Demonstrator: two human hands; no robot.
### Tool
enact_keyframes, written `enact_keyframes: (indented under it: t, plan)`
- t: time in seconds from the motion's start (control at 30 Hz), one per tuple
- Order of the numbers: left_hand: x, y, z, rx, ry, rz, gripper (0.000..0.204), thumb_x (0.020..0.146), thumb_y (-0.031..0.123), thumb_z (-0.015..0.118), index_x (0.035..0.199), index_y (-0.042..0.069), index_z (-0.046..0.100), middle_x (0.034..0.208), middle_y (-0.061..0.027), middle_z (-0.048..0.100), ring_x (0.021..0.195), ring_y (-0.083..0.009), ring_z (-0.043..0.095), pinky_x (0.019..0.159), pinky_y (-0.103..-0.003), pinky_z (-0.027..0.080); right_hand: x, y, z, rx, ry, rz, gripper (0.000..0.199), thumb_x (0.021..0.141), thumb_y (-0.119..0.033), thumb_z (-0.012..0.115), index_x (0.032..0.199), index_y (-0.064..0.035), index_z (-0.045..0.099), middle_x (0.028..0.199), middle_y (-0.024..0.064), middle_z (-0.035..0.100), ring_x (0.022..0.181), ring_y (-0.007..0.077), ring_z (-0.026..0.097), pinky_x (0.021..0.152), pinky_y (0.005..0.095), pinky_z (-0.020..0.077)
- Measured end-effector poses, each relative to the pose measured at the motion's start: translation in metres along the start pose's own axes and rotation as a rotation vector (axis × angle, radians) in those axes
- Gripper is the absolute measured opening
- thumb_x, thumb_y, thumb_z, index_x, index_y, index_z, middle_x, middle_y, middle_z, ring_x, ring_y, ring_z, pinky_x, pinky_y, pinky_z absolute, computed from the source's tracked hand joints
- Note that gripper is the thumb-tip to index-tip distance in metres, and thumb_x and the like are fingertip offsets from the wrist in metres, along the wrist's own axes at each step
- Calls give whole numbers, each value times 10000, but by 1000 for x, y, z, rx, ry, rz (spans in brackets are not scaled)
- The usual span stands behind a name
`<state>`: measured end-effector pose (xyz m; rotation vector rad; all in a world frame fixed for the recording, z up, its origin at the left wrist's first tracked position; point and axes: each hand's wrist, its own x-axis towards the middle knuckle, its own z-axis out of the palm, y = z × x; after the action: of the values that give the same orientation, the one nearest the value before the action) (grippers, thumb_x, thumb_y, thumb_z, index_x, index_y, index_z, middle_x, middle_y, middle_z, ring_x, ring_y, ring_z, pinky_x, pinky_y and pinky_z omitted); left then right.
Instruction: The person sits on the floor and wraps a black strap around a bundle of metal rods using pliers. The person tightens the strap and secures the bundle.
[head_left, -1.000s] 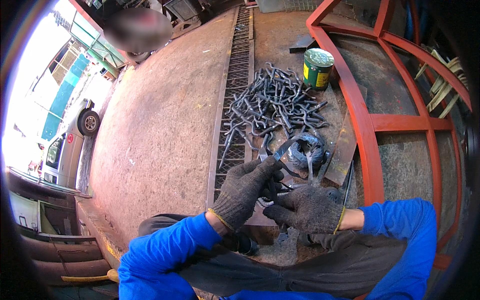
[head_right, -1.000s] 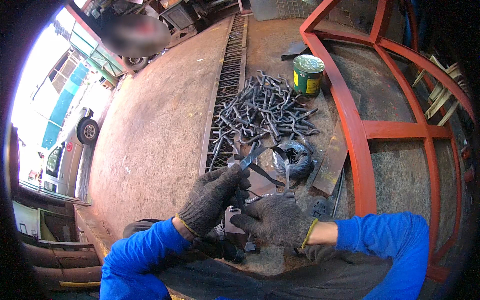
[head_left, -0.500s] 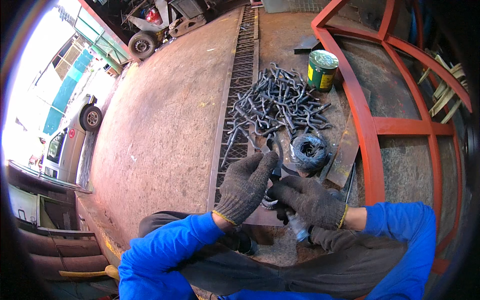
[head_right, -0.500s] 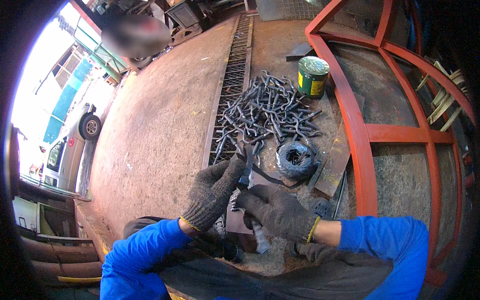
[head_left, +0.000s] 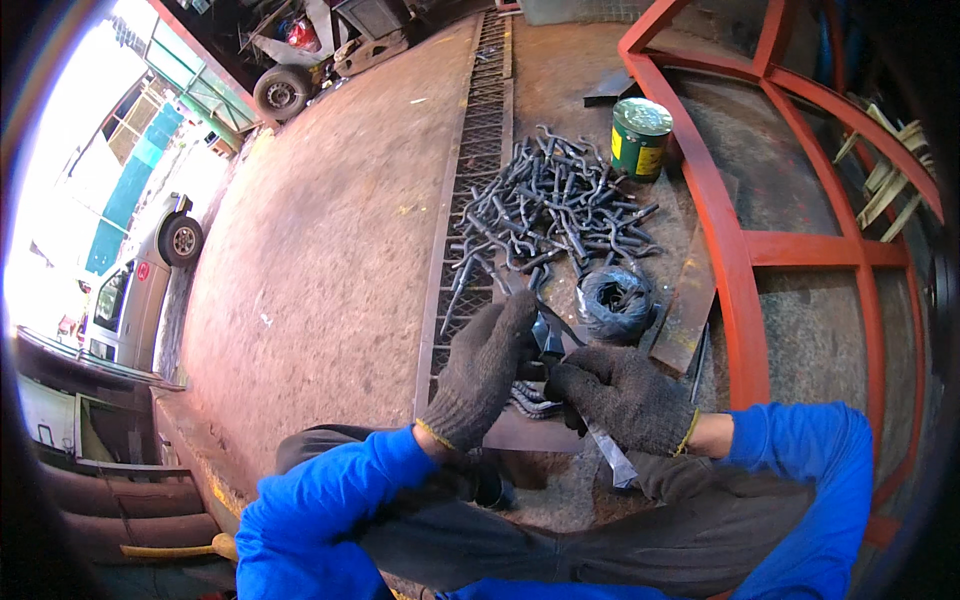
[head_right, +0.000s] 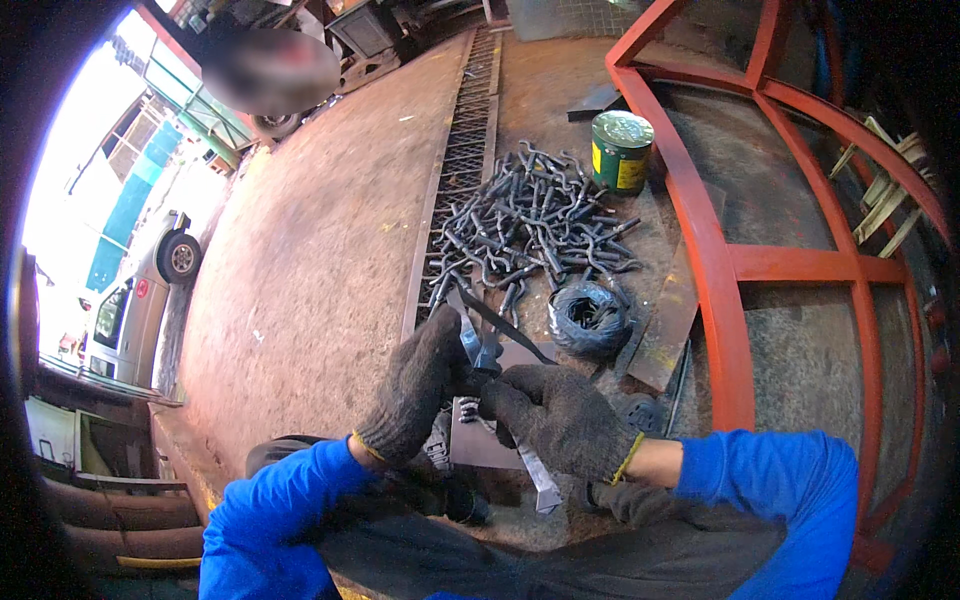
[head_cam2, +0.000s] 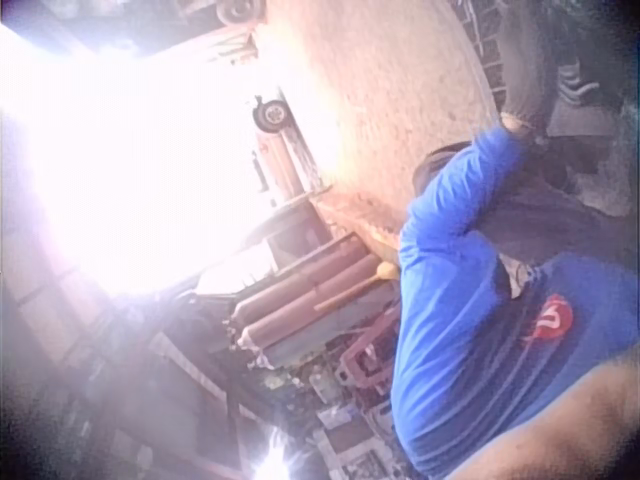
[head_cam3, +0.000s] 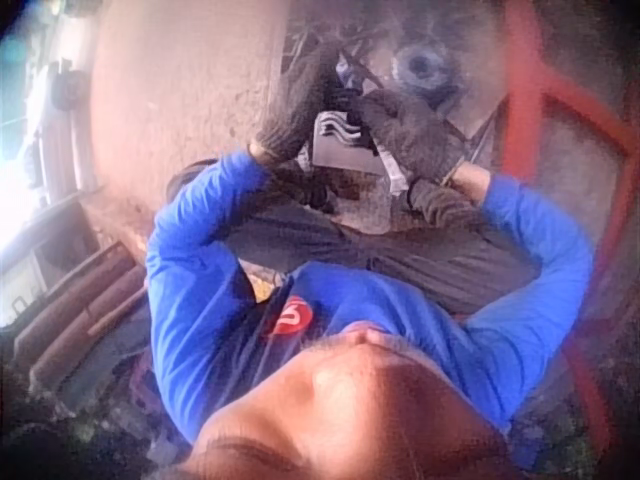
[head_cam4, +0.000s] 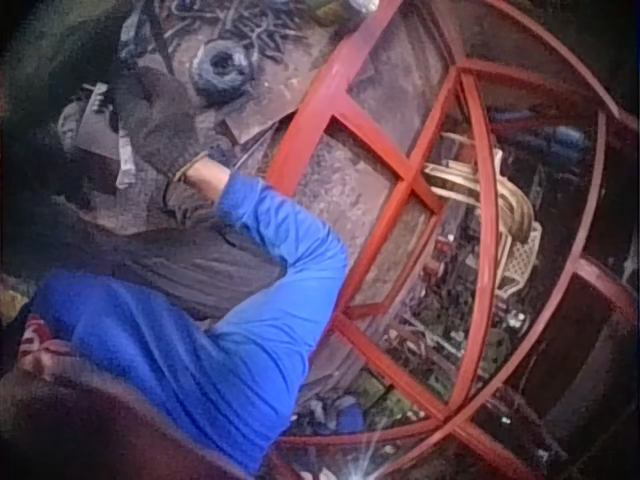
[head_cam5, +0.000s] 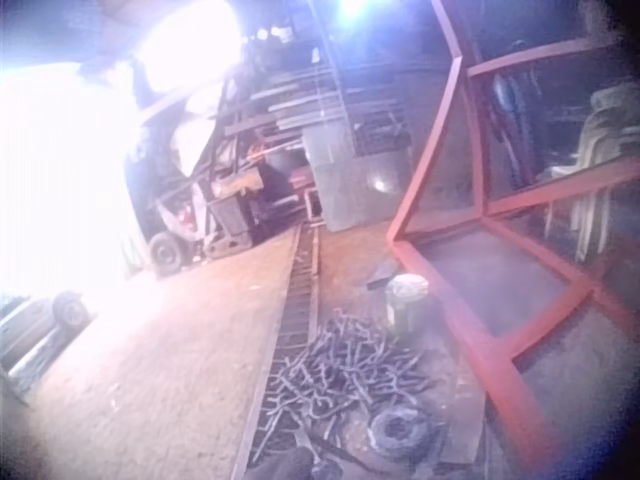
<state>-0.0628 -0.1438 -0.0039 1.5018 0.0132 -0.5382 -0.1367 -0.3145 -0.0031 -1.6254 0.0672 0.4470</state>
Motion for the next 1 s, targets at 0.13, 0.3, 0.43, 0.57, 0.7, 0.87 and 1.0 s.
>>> enact_keyframes:
  t: [0.13, 0.3, 0.43, 0.57, 0.7, 0.87, 1.0]
  plan:
    - [-5, -11, 3, -10, -47, -12, 568, 915, 309, 688, 1268, -59, 437, 1040, -147, 634, 885, -157, 638, 784, -274, 525, 3, 6, -7, -53, 44, -11, 315, 980, -286, 547, 957, -6, 688, 730, 73, 663, 658, 126, 609, 617, 304, 485]
    - [-13, -7, -3, 219, -370, -40, 394, 935, 320, 655, 1166, 1, 653, 1042, -88, 693, 910, -143, 642, 809, -282, 507, 3, 13, -6, -77, 40, -97, 285, 981, -267, 540, 1018, -31, 695, 755, 101, 682, 678, 151, 636, 629, 320, 494]
    - [-8, 3, -3, 566, -341, -121, 391, 961, 347, 609, 1189, 34, 660, 914, -71, 712, 813, -135, 658, 732, -254, 513, 1, 8, -7, -186, 36, -38, 272, 986, -251, 531, 1073, -39, 678, 796, 133, 688, 705, 182, 657, 641, 329, 503]
    - [-12, 5, -1, 215, -287, -224, 368, 969, 350, 594, 1132, 30, 672, 794, -64, 682, 687, -86, 633, 585, -209, 502, -2, -3, -6, -322, 40, -76, 266, 987, -240, 529, 1108, -39, 654, 822, 140, 685, 718, 198, 665, 645, 330, 510]
    - [-13, 8, 1, 215, -264, -200, 355, 972, 339, 589, 1077, 11, 674, 744, -66, 665, 626, -71, 614, 526, -202, 500, -3, -6, -4, -291, 56, -94, 250, 975, -236, 546, 1086, -36, 645, 825, 144, 679, 724, 213, 664, 651, 352, 517]
    - [-6, 12, -1, 461, -321, -5, 386, 960, 375, 598, 1034, 5, 679, 725, -46, 653, 613, -79, 603, 530, -225, 492, -4, -9, -8, -557, 116, -169, 244, 928, -258, 595, 1033, -45, 652, 819, 175, 681, 727, 302, 680, 627, 407, 521]
    - [2, 24, -11, 640, -554, -223, 436, 953, 432, 594, 1035, 12, 677, 759, -29, 646, 614, -73, 579, 535, -235, 473, -5, 8, -15, -813, 94, -390, 279, 905, -294, 610, 1010, -37, 632, 742, 187, 657, 683, 351, 668, 591, 426, 515]
